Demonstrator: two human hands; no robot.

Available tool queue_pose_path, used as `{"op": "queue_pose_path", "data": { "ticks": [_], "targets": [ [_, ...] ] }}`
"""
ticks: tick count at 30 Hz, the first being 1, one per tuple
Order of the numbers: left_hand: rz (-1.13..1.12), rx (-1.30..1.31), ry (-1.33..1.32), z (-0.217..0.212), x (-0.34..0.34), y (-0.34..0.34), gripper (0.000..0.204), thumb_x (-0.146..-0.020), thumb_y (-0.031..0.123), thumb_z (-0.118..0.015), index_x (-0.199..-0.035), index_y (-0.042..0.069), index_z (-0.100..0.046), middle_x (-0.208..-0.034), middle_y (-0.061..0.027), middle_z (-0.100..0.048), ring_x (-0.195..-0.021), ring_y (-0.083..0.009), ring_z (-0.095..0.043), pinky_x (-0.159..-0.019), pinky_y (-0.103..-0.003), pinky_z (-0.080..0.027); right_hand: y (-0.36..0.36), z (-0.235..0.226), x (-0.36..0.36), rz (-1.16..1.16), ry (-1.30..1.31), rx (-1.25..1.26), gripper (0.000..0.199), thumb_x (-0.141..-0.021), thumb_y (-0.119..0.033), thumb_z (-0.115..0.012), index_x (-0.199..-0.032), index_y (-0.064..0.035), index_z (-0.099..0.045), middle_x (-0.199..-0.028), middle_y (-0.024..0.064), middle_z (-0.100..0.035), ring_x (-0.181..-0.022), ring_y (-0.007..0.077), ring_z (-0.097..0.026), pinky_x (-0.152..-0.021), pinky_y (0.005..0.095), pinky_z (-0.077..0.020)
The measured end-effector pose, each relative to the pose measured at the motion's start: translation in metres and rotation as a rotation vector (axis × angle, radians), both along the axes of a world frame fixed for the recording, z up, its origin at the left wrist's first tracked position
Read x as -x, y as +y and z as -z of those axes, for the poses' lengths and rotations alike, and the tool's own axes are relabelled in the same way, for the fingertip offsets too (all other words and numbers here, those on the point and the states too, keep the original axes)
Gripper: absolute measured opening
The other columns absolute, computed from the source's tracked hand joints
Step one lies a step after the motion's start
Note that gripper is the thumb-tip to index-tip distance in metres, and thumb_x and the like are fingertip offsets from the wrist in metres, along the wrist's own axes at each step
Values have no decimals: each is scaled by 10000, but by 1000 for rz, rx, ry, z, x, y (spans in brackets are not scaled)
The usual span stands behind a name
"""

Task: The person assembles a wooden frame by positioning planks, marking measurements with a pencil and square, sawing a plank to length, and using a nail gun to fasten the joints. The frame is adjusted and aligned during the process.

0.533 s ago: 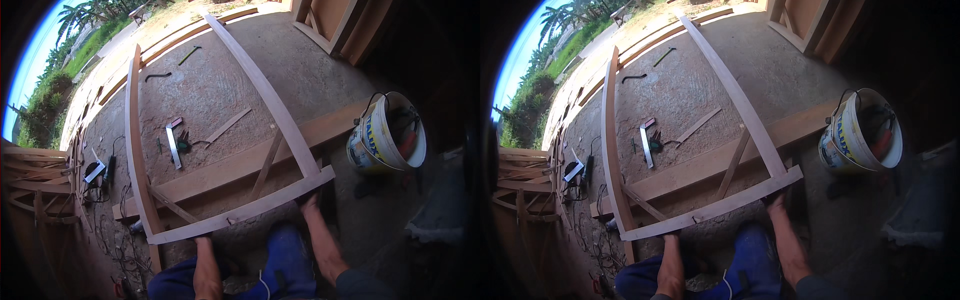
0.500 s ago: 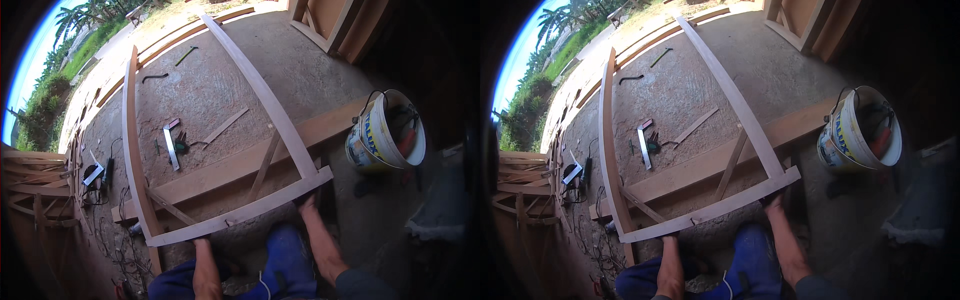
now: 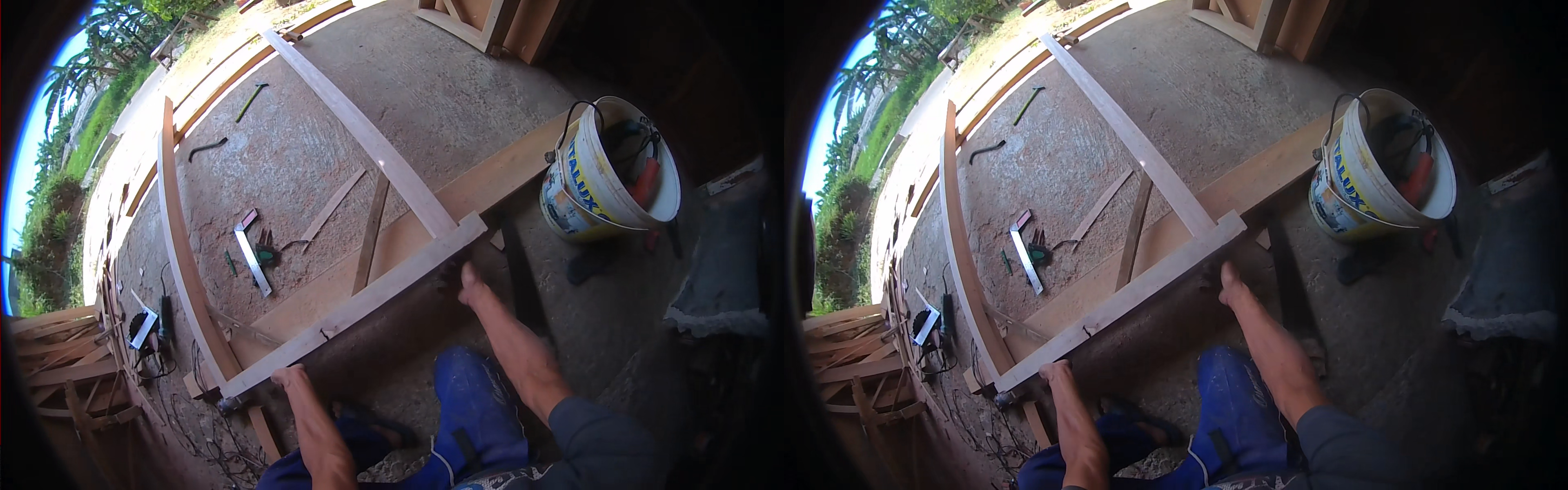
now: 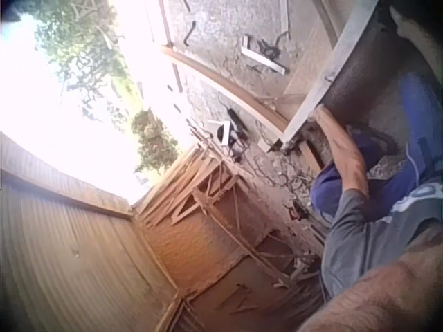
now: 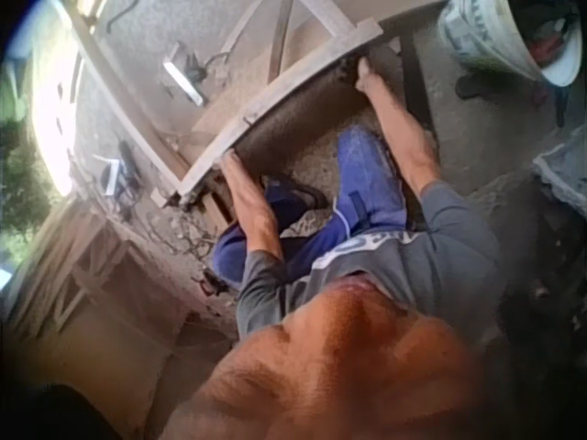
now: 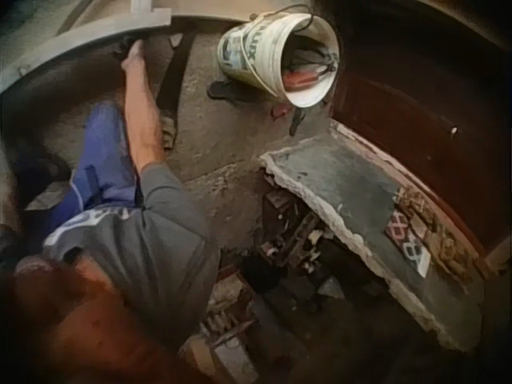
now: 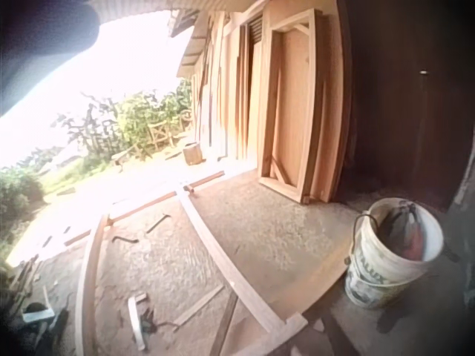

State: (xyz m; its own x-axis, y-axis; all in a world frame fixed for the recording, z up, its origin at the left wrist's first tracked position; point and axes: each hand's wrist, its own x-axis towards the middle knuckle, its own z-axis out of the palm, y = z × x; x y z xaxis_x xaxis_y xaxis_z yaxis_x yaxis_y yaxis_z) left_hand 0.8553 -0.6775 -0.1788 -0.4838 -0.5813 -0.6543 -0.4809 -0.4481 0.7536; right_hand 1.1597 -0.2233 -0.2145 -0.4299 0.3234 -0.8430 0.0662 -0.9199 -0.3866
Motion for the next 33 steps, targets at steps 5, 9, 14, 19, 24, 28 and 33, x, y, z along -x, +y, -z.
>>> {"op": "queue_pose_path", "data": {
  "ticks": [5,9,14,19,24,28,33],
  "targets": [
    [933,1321,605,-82,-115,148,809,-959,456,-671,-1575,33,-359,-1667,-186,-294,-1560,-380,-224,-1269,-516,-166,-45,-49,-136,-642,-516,-1272,455,-980,-277,-629,-1356,-25,-588,-1200,216,-633,-1154,405,-603,-1026,466,-480],
    [1827,1276,443,-104,-158,242,913,-903,681,-621,-1594,144,-363,-1678,-137,-281,-1583,-411,-121,-1226,-680,-37,-113,-62,-272,-939,-606,-1501,620,-809,-107,-726,-1408,-94,-564,-1230,168,-554,-1136,395,-555,-976,520,-471],
    [1876,1268,358,-97,-156,263,801,-936,647,-590,-1596,253,-367,-1686,-118,-262,-1582,-416,-102,-1200,-718,-17,-154,-69,-356,-1048,-483,-1695,774,-757,-77,-738,-1491,-124,-500,-1252,144,-545,-1142,366,-548,-999,522,-453],
    [1884,1273,336,-101,-159,267,792,-949,651,-566,-1603,257,-358,-1691,-131,-251,-1581,-420,-100,-1200,-719,-29,-127,-63,-364,-1392,-469,-1649,805,-762,-90,-715,-1527,-117,-466,-1227,149,-579,-1154,343,-570,-1021,516,-453],
    [1919,1274,345,-116,-165,280,794,-921,640,-627,-1582,273,-384,-1672,-136,-287,-1575,-432,-123,-1201,-718,-47,-116,-84,-375,-1211,-427,-1766,790,-772,-92,-718,-1518,-37,-463,-1177,198,-628,-1071,386,-627,-901,501,-532],
    [1811,1324,351,-104,-160,269,772,-864,561,-740,-1518,266,-456,-1585,-107,-411,-1544,-417,-213,-1199,-713,-81,-115,-159,-337,-526,-326,-1900,687,-837,-74,-711,-1467,63,-476,-1124,236,-656,-940,407,-662,-828,474,-566],
    [1691,1329,529,-98,-166,258,696,-818,480,-801,-1419,251,-534,-1422,-54,-537,-1406,-349,-393,-1179,-675,-156,-126,-210,-320,-70,-238,-1726,574,-933,-94,-659,-1445,96,-482,-1147,244,-679,-894,388,-702,-819,434,-588]
  ]
}}
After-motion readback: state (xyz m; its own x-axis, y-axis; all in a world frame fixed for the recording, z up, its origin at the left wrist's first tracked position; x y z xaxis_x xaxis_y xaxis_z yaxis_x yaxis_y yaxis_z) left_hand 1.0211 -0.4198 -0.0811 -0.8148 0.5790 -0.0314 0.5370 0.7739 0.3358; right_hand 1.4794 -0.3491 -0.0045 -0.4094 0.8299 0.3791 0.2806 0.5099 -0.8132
